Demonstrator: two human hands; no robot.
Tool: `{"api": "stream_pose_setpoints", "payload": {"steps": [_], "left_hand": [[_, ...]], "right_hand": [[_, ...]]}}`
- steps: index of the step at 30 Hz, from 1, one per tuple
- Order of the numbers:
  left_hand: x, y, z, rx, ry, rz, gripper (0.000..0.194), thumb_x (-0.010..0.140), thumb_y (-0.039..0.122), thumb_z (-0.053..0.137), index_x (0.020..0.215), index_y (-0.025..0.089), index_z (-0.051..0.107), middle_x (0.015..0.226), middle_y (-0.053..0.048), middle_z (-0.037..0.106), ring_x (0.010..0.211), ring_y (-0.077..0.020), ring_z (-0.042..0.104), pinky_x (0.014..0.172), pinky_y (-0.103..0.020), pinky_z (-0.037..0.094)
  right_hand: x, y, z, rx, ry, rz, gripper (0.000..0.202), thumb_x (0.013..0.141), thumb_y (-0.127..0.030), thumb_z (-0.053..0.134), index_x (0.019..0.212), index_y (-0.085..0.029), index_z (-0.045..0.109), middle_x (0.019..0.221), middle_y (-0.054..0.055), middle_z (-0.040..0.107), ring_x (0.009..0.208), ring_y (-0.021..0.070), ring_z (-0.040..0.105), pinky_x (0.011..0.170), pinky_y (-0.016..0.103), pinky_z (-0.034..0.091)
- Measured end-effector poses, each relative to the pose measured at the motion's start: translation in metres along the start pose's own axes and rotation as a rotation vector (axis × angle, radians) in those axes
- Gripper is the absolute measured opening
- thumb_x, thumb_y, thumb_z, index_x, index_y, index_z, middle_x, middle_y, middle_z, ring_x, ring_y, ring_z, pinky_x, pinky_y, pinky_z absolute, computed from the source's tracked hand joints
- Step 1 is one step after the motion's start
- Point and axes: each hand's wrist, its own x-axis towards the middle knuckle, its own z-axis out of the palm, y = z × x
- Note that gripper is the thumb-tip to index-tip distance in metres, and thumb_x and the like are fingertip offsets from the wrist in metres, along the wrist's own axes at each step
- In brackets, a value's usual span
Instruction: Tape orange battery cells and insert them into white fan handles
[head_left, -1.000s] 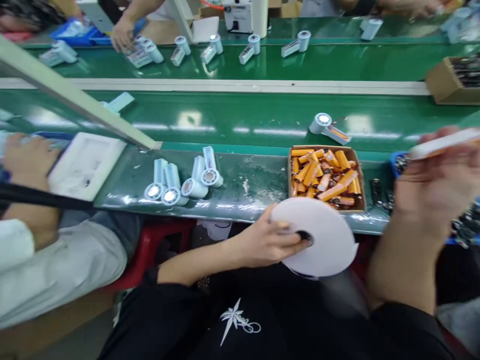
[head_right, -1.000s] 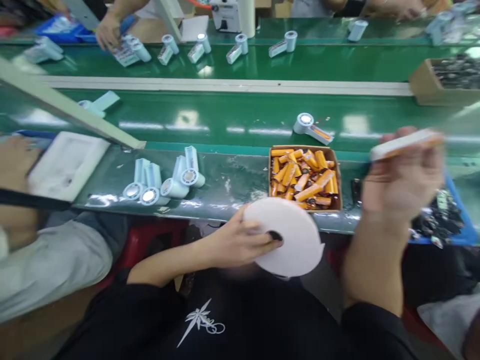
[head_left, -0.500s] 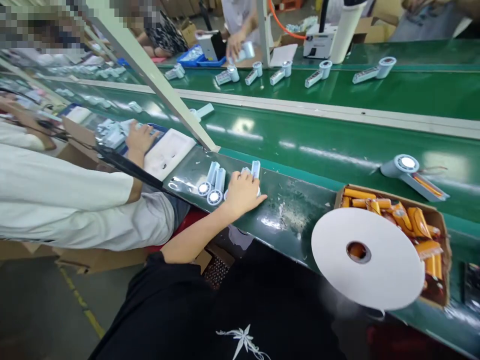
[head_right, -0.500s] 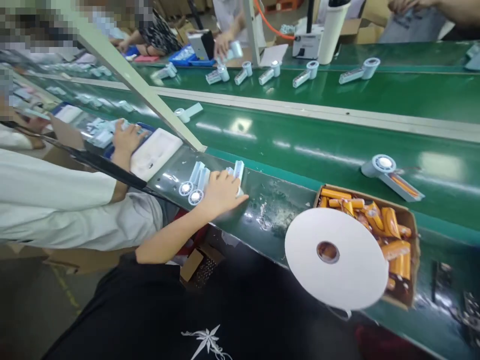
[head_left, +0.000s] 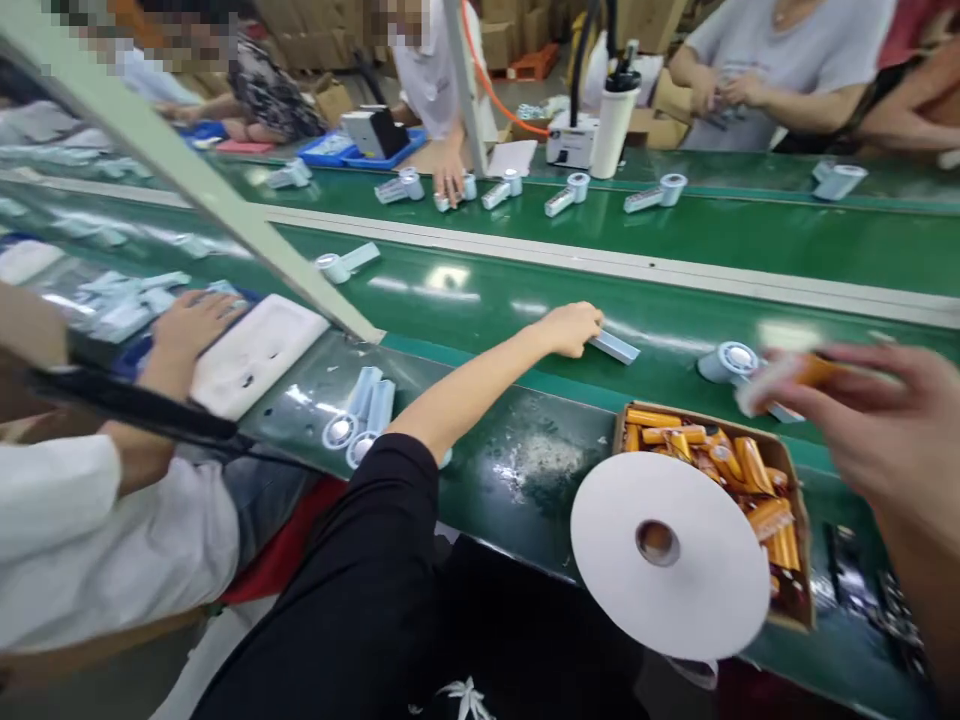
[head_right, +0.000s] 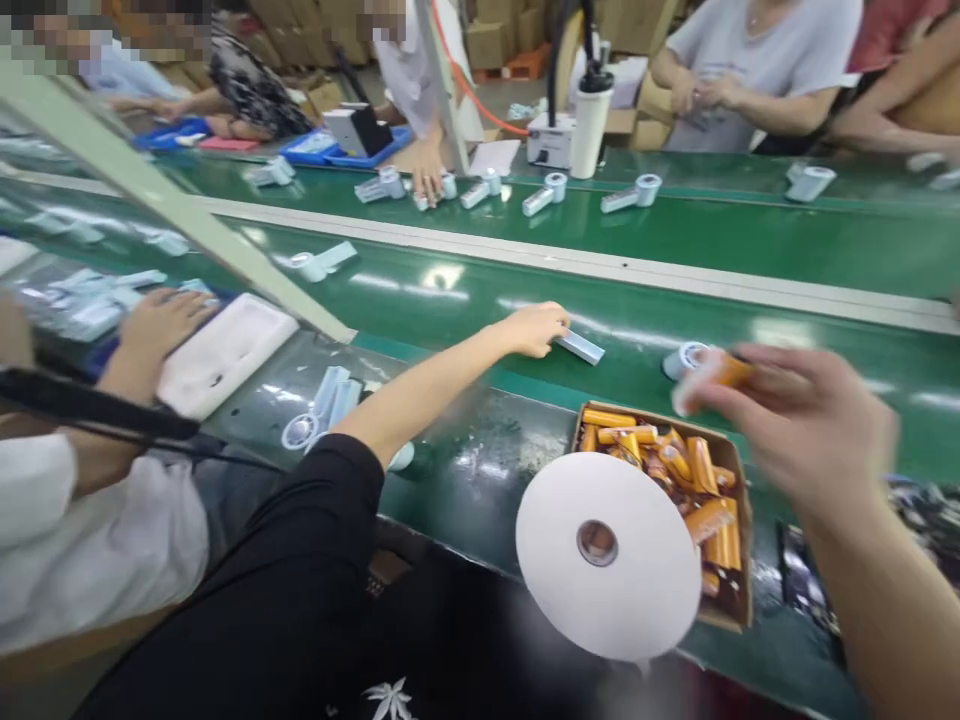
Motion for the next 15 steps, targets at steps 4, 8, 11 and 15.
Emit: {"api": "stream_pose_setpoints", "payload": {"steps": [4,8,11,15], "left_hand": [[0.006,-0.009,0.005,-0.153,0.003,-0.076,0.014,0.09,0.021,0.069,0.101,0.024,0.077,0.125,0.0,0.074,0.113,-0.0201,0.067,0.092,-0.027,0.049],[0.007,-0.003,0.009,-0.231,0.087,-0.2,0.02,0.104,0.028,0.055,0.117,0.025,0.07,0.121,-0.001,0.076,0.11,-0.0201,0.069,0.089,-0.028,0.047],[0.013,0.003,0.013,-0.253,0.119,-0.274,0.019,0.106,0.035,0.054,0.118,0.027,0.067,0.114,-0.002,0.077,0.106,-0.0237,0.07,0.087,-0.03,0.047],[0.021,0.01,0.015,-0.261,0.125,-0.341,0.02,0.106,0.038,0.054,0.117,0.028,0.067,0.116,-0.004,0.076,0.107,-0.0271,0.07,0.087,-0.033,0.049]], "right_hand": [[0.057,0.036,0.056,0.06,-0.235,0.033,0.037,0.083,-0.043,0.083,0.114,-0.027,0.07,0.096,0.006,0.081,0.09,0.0302,0.079,0.086,0.048,0.065],[0.089,0.069,0.107,-0.225,-0.391,-0.043,0.022,0.091,-0.03,0.07,0.112,-0.023,0.071,0.092,0.003,0.081,0.089,0.0245,0.077,0.081,0.034,0.059],[0.09,0.078,0.122,-0.442,-0.509,-0.082,0.021,0.095,-0.029,0.066,0.114,-0.024,0.072,0.093,0.003,0.081,0.085,0.0246,0.075,0.076,0.031,0.053],[0.093,0.08,0.129,-0.703,-0.645,-0.101,0.031,0.101,-0.035,0.062,0.128,-0.027,0.072,0.095,0.005,0.08,0.087,0.0289,0.074,0.073,0.032,0.049]]}}
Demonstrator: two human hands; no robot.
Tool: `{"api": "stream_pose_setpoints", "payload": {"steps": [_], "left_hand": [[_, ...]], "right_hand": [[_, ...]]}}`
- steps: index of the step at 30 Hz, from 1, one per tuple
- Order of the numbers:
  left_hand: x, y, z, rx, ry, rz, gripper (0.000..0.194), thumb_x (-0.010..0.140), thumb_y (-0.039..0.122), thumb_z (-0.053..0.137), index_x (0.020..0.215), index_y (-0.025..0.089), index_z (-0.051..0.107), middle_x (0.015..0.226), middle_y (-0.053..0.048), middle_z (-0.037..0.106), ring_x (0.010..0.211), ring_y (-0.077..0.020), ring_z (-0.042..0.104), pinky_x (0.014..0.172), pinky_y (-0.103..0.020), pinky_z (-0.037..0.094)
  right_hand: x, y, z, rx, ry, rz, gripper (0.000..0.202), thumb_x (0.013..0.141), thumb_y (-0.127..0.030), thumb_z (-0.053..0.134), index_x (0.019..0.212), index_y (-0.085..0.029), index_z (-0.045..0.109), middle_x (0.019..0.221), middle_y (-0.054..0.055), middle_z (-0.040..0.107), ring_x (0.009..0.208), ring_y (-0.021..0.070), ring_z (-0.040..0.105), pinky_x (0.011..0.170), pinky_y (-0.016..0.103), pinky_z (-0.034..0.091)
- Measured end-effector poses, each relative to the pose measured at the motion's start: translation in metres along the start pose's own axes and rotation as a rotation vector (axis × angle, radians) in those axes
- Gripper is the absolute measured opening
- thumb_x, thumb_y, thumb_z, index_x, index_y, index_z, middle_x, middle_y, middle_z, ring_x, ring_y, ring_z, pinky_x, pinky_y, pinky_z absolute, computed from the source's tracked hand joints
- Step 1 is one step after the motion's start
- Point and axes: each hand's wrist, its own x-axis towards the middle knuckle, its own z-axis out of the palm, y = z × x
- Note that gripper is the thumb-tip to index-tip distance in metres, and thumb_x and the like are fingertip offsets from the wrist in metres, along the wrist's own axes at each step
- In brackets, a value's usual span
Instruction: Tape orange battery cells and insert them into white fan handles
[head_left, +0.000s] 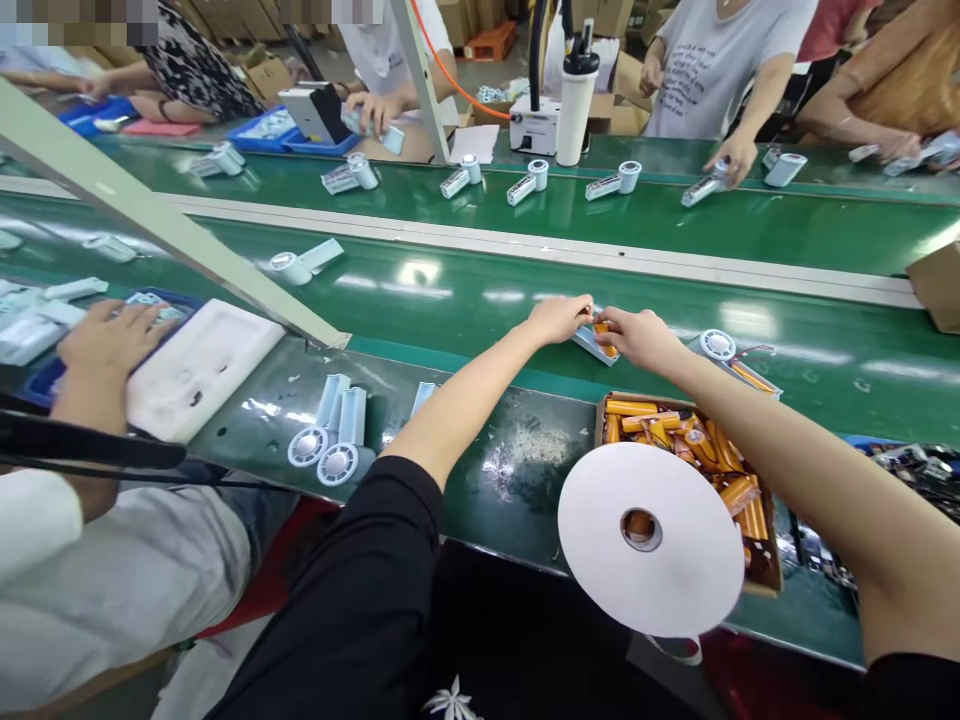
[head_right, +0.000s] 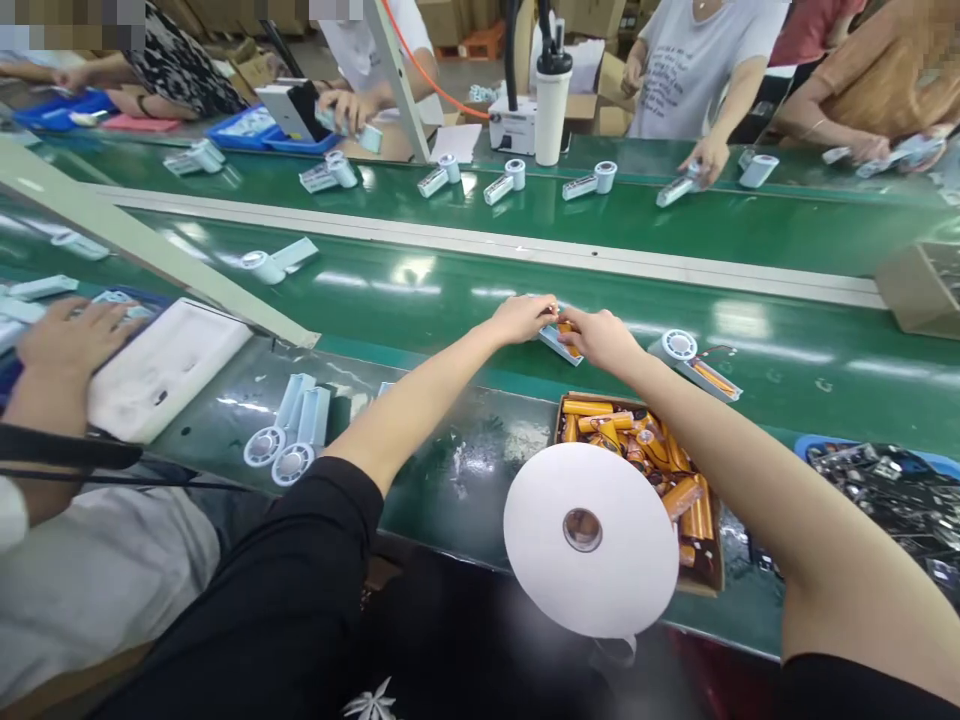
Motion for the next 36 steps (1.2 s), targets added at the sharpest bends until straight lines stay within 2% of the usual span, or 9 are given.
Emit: {"api": "stream_pose_setpoints", "payload": {"steps": [5,9,12,18,21,24,27,33,36], "left_hand": [[0.0,0.012,0.0,0.003,-0.009,-0.045,0.022,0.107,0.033,0.049,0.117,0.03,0.068,0.116,-0.003,0.076,0.105,-0.0254,0.071,0.087,-0.033,0.051],[0.001,0.019,0.003,0.001,0.002,-0.05,0.025,0.108,0.035,0.049,0.124,0.028,0.067,0.118,-0.006,0.076,0.108,-0.027,0.07,0.091,-0.035,0.051],[0.003,0.022,0.007,-0.007,0.005,-0.043,0.025,0.107,0.033,0.05,0.126,0.027,0.066,0.12,-0.008,0.075,0.11,-0.0285,0.07,0.092,-0.036,0.051],[0.003,0.027,0.009,-0.016,0.003,-0.037,0.028,0.107,0.03,0.049,0.13,0.027,0.065,0.123,-0.01,0.074,0.113,-0.0297,0.069,0.093,-0.037,0.051],[0.004,0.029,0.009,-0.033,0.0,-0.035,0.027,0.107,0.032,0.05,0.128,0.027,0.066,0.122,-0.009,0.075,0.112,-0.0294,0.069,0.093,-0.037,0.051],[0.007,0.032,0.012,-0.055,-0.001,-0.017,0.025,0.106,0.033,0.052,0.125,0.027,0.067,0.122,-0.007,0.075,0.112,-0.0291,0.069,0.092,-0.037,0.051],[0.009,0.037,0.016,-0.071,0.009,-0.01,0.024,0.106,0.032,0.053,0.124,0.026,0.067,0.123,-0.007,0.075,0.113,-0.0294,0.068,0.095,-0.037,0.05],[0.011,0.043,0.02,-0.079,0.028,-0.031,0.023,0.106,0.027,0.05,0.121,0.027,0.068,0.12,-0.007,0.075,0.111,-0.0288,0.068,0.095,-0.037,0.049],[0.012,0.046,0.021,-0.072,0.026,-0.045,0.021,0.105,0.03,0.051,0.119,0.029,0.068,0.117,-0.005,0.075,0.11,-0.0275,0.069,0.093,-0.036,0.049]], "right_hand": [[0.009,0.0,0.003,-0.204,-0.15,-0.016,0.041,0.104,-0.04,0.059,0.143,-0.032,0.068,0.103,0.008,0.08,0.09,0.0319,0.074,0.075,0.034,0.049],[-0.004,0.004,0.004,-0.141,-0.099,-0.009,0.04,0.106,-0.037,0.053,0.144,-0.027,0.064,0.102,0.008,0.08,0.087,0.0302,0.074,0.075,0.032,0.049],[-0.015,0.0,0.001,-0.221,-0.095,0.037,0.042,0.108,-0.037,0.049,0.146,-0.023,0.06,0.104,0.013,0.079,0.089,0.0336,0.075,0.073,0.033,0.049],[-0.009,-0.014,-0.018,-0.388,-0.159,0.052,0.041,0.106,-0.043,0.056,0.14,-0.022,0.064,0.104,0.019,0.077,0.092,0.0394,0.075,0.074,0.038,0.051],[-0.015,0.001,-0.019,-0.263,-0.109,0.019,0.027,0.103,-0.037,0.06,0.124,-0.024,0.071,0.101,0.012,0.079,0.092,0.0351,0.076,0.078,0.038,0.053],[-0.032,0.024,-0.01,0.055,0.052,0.026,0.014,0.098,-0.032,0.062,0.107,-0.025,0.07,0.107,0.006,0.08,0.096,0.0283,0.076,0.083,0.034,0.055],[-0.041,0.036,-0.002,0.182,0.126,0.055,0.012,0.097,-0.03,0.062,0.103,-0.023,0.068,0.112,0.006,0.08,0.101,0.0265,0.076,0.086,0.032,0.055],[-0.016,0.021,0.002,-0.206,-0.125,0.003,0.036,0.106,-0.038,0.051,0.134,-0.023,0.069,0.112,0.013,0.079,0.097,0.0338,0.075,0.081,0.037,0.052],[-0.01,0.016,0.0,-0.302,-0.218,0.008,0.045,0.109,-0.049,0.045,0.137,-0.023,0.069,0.113,0.017,0.078,0.099,0.0364,0.075,0.081,0.039,0.053]]}}
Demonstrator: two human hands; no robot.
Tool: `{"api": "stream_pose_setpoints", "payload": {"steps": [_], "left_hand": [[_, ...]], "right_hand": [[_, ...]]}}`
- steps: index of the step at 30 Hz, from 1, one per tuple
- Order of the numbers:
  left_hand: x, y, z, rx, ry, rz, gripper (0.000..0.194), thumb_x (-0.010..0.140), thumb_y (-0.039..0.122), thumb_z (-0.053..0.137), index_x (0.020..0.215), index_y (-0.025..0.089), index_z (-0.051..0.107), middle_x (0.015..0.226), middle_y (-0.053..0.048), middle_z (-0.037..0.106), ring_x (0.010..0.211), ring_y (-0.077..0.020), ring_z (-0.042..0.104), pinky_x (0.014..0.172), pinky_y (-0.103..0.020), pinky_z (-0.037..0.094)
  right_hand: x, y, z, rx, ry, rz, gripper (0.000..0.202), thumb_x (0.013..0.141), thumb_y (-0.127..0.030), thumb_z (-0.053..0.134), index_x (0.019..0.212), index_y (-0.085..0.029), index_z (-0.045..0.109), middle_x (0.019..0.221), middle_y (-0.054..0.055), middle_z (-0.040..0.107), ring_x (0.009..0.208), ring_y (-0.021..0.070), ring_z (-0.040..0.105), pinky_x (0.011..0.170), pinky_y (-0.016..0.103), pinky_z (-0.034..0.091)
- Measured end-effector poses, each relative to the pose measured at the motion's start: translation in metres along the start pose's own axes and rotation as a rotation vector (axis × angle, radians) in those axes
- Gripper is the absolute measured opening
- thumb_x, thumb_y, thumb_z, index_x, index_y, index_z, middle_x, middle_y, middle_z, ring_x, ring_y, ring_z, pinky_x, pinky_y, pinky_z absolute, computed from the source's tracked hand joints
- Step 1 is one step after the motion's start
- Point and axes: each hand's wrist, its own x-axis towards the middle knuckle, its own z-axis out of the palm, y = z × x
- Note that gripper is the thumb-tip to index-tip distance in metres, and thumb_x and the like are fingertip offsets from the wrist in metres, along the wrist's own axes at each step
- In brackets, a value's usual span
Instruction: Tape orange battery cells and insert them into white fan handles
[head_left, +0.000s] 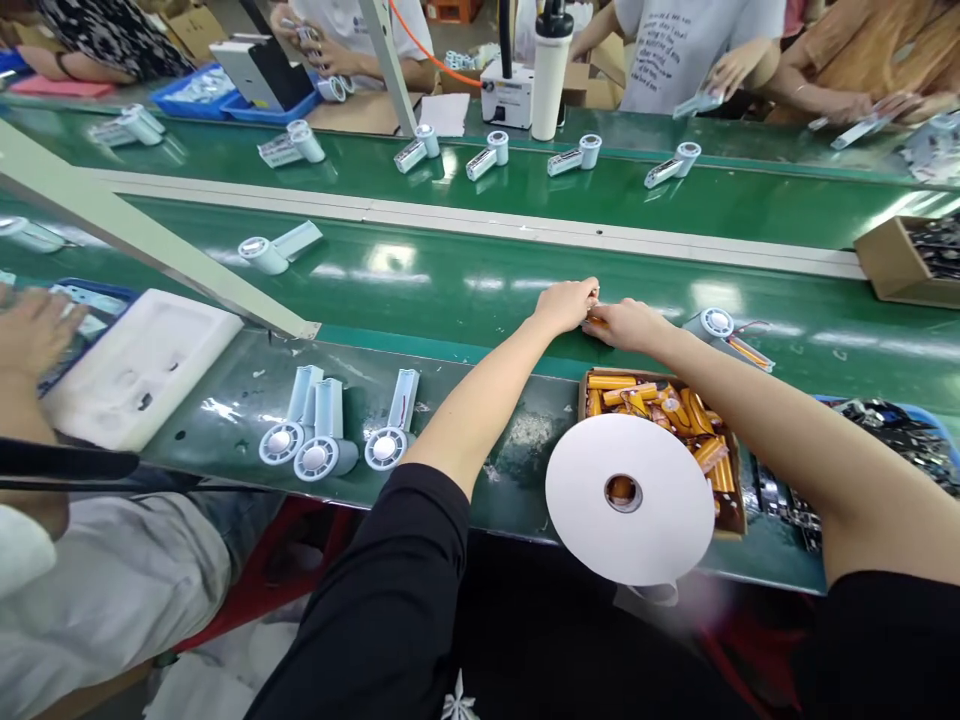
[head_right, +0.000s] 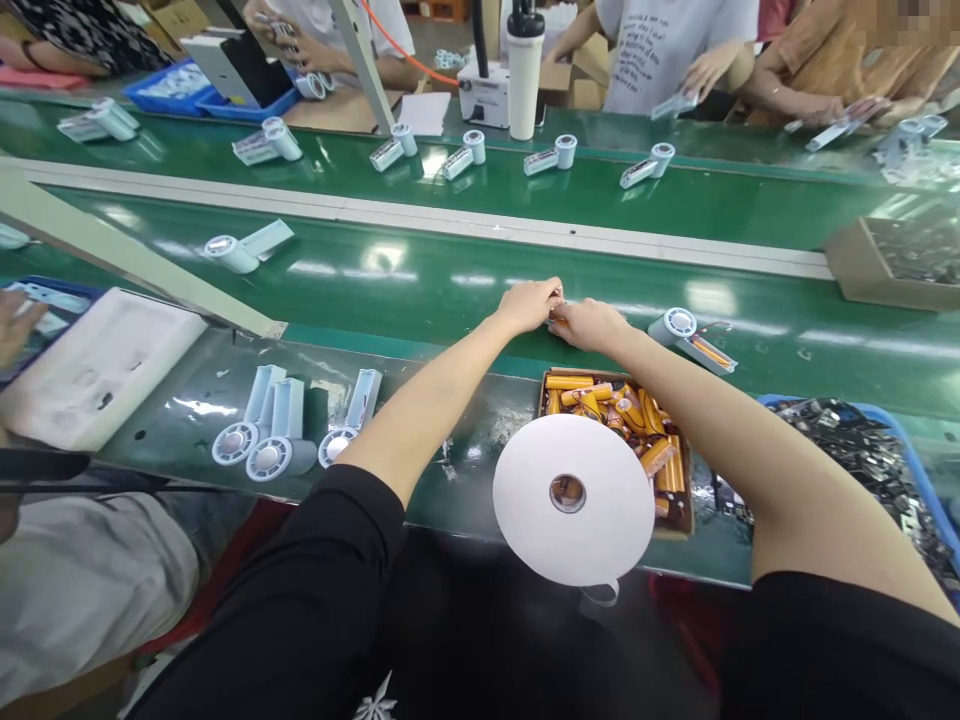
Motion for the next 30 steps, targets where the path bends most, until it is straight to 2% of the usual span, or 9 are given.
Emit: {"api": "stream_pose_setpoints", "payload": {"steps": [3,6,13,18,22,24,26,28,30], "left_hand": [[0.0,0.007,0.001,0.034,0.01,-0.017,0.023,0.106,0.033,0.05,0.121,0.029,0.067,0.12,-0.007,0.075,0.113,-0.0291,0.068,0.093,-0.037,0.05],[-0.003,0.015,0.0,0.08,0.023,-0.034,0.026,0.106,0.031,0.047,0.124,0.028,0.066,0.122,-0.011,0.074,0.114,-0.031,0.068,0.093,-0.039,0.05],[-0.005,0.021,-0.004,0.107,0.024,-0.071,0.028,0.107,0.034,0.044,0.124,0.031,0.066,0.12,-0.011,0.074,0.111,-0.0302,0.069,0.091,-0.039,0.051],[0.002,0.03,0.002,0.084,0.008,-0.083,0.028,0.107,0.037,0.048,0.127,0.031,0.065,0.125,-0.01,0.073,0.117,-0.0284,0.068,0.096,-0.038,0.05],[-0.001,0.039,0.002,0.081,0.012,-0.106,0.029,0.107,0.035,0.047,0.128,0.031,0.065,0.124,-0.011,0.073,0.116,-0.0281,0.068,0.096,-0.039,0.051],[-0.005,0.043,-0.002,0.083,0.016,-0.115,0.03,0.108,0.035,0.045,0.13,0.029,0.065,0.123,-0.012,0.073,0.114,-0.0278,0.069,0.095,-0.04,0.051],[-0.01,0.051,-0.009,0.087,0.014,-0.115,0.03,0.108,0.035,0.047,0.13,0.025,0.064,0.122,-0.013,0.073,0.112,-0.0279,0.07,0.095,-0.041,0.052],[-0.018,0.063,-0.019,0.09,0.015,-0.086,0.029,0.106,0.034,0.053,0.131,0.023,0.062,0.122,-0.015,0.073,0.115,-0.0285,0.069,0.097,-0.041,0.052],[-0.036,0.077,-0.031,0.089,0.036,-0.012,0.033,0.106,0.031,0.053,0.137,0.022,0.058,0.133,-0.017,0.069,0.128,-0.0294,0.063,0.105,-0.045,0.049]], "right_hand": [[-0.001,-0.001,-0.006,-0.032,-0.051,-0.007,0.048,0.109,-0.05,0.044,0.135,-0.02,0.072,0.116,0.02,0.077,0.103,0.0369,0.074,0.084,0.04,0.054],[-0.002,-0.001,-0.016,-0.019,-0.052,-0.034,0.046,0.109,-0.047,0.045,0.129,-0.02,0.076,0.116,0.018,0.078,0.103,0.035,0.074,0.086,0.039,0.055],[-0.018,0.009,-0.044,-0.03,0.027,-0.027,0.034,0.101,-0.026,0.053,0.118,-0.021,0.083,0.119,0.013,0.078,0.112,0.0346,0.071,0.095,0.039,0.052],[-0.039,0.017,-0.032,-0.007,0.048,0.057,0.038,0.107,-0.032,0.048,0.128,-0.026,0.079,0.121,0.011,0.078,0.113,0.0322,0.071,0.097,0.039,0.053],[-0.028,0.001,-0.013,0.026,0.035,0.112,0.044,0.108,-0.044,0.049,0.129,-0.016,0.077,0.121,0.021,0.076,0.11,0.0338,0.073,0.095,0.038,0.055],[-0.019,-0.006,-0.014,0.052,0.028,0.112,0.045,0.107,-0.044,0.053,0.125,-0.011,0.077,0.119,0.025,0.075,0.109,0.0357,0.074,0.094,0.039,0.055],[-0.018,-0.006,-0.026,0.088,0.025,0.084,0.038,0.104,-0.039,0.058,0.12,-0.011,0.079,0.118,0.023,0.076,0.109,0.0352,0.075,0.096,0.039,0.056],[-0.032,0.0,-0.043,0.134,0.046,0.042,0.031,0.101,-0.034,0.062,0.12,-0.017,0.08,0.124,0.016,0.077,0.116,0.0325,0.073,0.103,0.038,0.054],[-0.066,0.009,-0.055,0.176,0.12,0.03,0.035,0.104,-0.032,0.055,0.132,-0.021,0.075,0.138,0.01,0.072,0.127,0.0284,0.068,0.111,0.037,0.051]]}}
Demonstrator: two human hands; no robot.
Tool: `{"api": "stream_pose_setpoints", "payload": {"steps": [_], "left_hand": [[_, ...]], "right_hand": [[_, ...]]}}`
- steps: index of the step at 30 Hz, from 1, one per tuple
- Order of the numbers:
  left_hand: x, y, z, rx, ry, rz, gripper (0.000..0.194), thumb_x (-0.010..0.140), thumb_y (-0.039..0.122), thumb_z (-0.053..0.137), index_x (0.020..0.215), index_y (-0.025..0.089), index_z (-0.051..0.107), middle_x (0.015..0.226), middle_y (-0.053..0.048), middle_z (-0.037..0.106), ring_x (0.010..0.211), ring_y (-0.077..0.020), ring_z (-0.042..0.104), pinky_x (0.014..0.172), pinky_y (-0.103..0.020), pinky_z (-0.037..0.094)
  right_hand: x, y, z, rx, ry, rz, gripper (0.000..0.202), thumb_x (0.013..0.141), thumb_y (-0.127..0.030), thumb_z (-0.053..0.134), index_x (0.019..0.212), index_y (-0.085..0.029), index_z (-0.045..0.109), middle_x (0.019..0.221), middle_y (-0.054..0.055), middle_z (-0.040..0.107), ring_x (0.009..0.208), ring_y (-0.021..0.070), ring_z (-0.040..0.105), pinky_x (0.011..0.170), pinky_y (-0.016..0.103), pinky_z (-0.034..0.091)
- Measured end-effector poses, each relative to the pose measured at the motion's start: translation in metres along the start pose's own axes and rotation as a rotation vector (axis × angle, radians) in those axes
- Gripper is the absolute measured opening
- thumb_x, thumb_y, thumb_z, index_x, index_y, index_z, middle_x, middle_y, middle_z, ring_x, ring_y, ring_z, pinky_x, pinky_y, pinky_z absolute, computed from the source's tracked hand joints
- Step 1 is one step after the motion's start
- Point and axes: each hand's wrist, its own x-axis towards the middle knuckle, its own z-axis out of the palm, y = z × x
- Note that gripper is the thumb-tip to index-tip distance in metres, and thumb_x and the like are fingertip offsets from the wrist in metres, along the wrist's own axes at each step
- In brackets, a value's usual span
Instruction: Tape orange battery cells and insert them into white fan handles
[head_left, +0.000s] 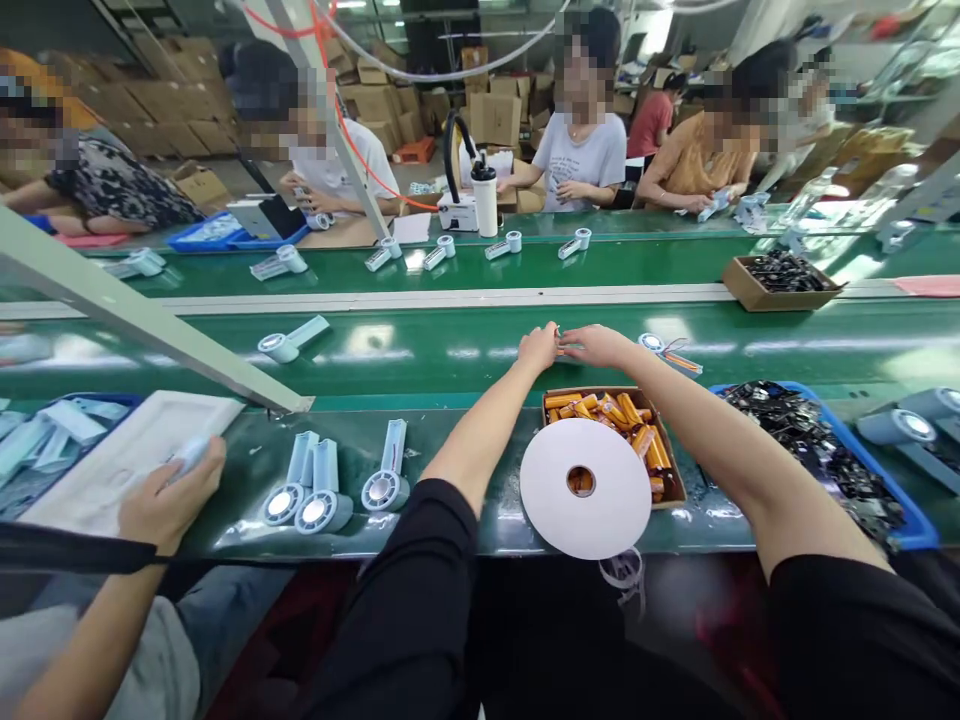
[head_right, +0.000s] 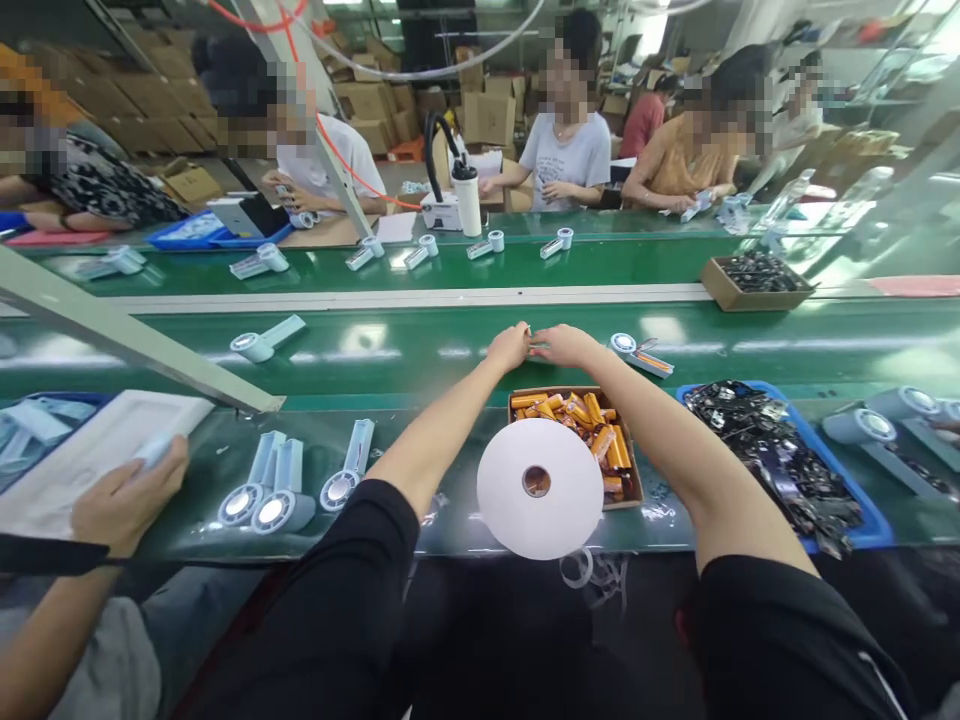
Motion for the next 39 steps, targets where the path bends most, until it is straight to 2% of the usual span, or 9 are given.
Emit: {"api": "stream_pose_setpoints", "payload": {"steps": [3,7,11,18,22,25,31,35,39], "left_hand": [[-0.06,0.012,-0.015,-0.032,0.016,0.211,0.04,0.107,0.036,0.051,0.145,0.023,0.054,0.152,-0.014,0.058,0.143,-0.0255,0.051,0.119,-0.045,0.04],[-0.181,-0.001,-0.007,0.008,-0.112,0.704,0.072,0.089,0.065,0.072,0.149,0.029,0.055,0.155,-0.01,0.057,0.15,-0.0289,0.044,0.127,-0.047,0.034],[-0.258,-0.022,0.029,0.185,-0.054,0.62,0.087,0.08,0.042,0.083,0.158,0.029,0.046,0.166,-0.011,0.044,0.158,-0.0441,0.026,0.123,-0.073,0.032],[-0.278,-0.025,0.056,-0.063,0.4,0.584,0.071,0.081,0.01,0.072,0.148,0.016,0.048,0.14,-0.018,0.065,0.148,-0.0408,0.042,0.124,-0.062,0.037],[-0.284,-0.052,0.045,-0.048,0.623,0.382,0.071,0.078,0.023,0.082,0.141,0.02,0.049,0.134,-0.017,0.063,0.143,-0.0425,0.043,0.12,-0.065,0.036],[-0.29,-0.077,0.04,-0.069,0.723,0.172,0.078,0.077,0.036,0.086,0.143,0.02,0.047,0.138,-0.017,0.058,0.142,-0.0423,0.041,0.12,-0.063,0.035],[-0.303,-0.078,0.046,-0.07,0.665,0.269,0.077,0.074,0.024,0.08,0.144,0.019,0.047,0.138,-0.017,0.058,0.142,-0.0403,0.041,0.121,-0.06,0.032],[-0.305,-0.061,0.049,-0.049,0.651,0.322,0.075,0.073,0.011,0.07,0.145,0.018,0.048,0.139,-0.018,0.061,0.14,-0.0372,0.045,0.121,-0.057,0.034],[-0.306,-0.054,0.048,0.044,0.616,0.332,0.075,0.071,0.005,0.067,0.144,0.017,0.053,0.136,-0.015,0.065,0.141,-0.0398,0.041,0.116,-0.055,0.04]], "right_hand": [[-0.088,0.005,-0.004,0.259,0.267,0.039,0.043,0.108,-0.041,0.046,0.136,-0.021,0.072,0.137,0.008,0.072,0.124,0.0262,0.07,0.109,0.038,0.054],[-0.222,-0.013,0.033,0.704,0.521,0.171,0.03,0.102,-0.052,0.059,0.1,-0.031,0.08,0.102,0.004,0.081,0.094,0.0289,0.078,0.087,0.043,0.064],[-0.291,-0.052,0.081,0.985,0.395,0.385,0.035,0.101,-0.059,0.059,0.098,-0.03,0.078,0.074,0.004,0.075,0.058,0.0253,0.07,0.052,0.037,0.057],[-0.292,-0.134,0.122,1.388,-0.054,0.167,0.05,0.096,-0.065,0.068,0.095,-0.016,0.078,0.067,0.003,0.072,0.051,0.0153,0.062,0.052,0.024,0.049],[-0.29,-0.157,0.128,0.941,-0.307,-0.179,0.041,0.106,-0.045,0.062,0.08,-0.018,0.079,0.065,0.004,0.071,0.062,0.0185,0.07,0.064,0.026,0.05],[-0.284,-0.146,0.122,0.484,-0.458,-0.157,0.027,0.094,-0.045,0.08,0.087,-0.019,0.083,0.073,0.008,0.075,0.071,0.0261,0.074,0.068,0.029,0.052],[-0.256,-0.083,0.084,0.404,0.456,0.213,0.038,0.106,-0.047,0.059,0.126,-0.019,0.075,0.115,0.015,0.072,0.106,0.0329,0.067,0.099,0.046,0.055],[-0.238,-0.069,0.086,0.275,0.505,0.297,0.039,0.092,-0.044,0.078,0.121,-0.018,0.074,0.126,0.019,0.065,0.119,0.0425,0.058,0.107,0.064,0.049],[-0.237,-0.079,0.091,0.783,0.671,0.13,0.024,0.093,-0.041,0.079,0.106,-0.025,0.066,0.128,0.012,0.071,0.129,0.0357,0.061,0.111,0.059,0.051]]}}
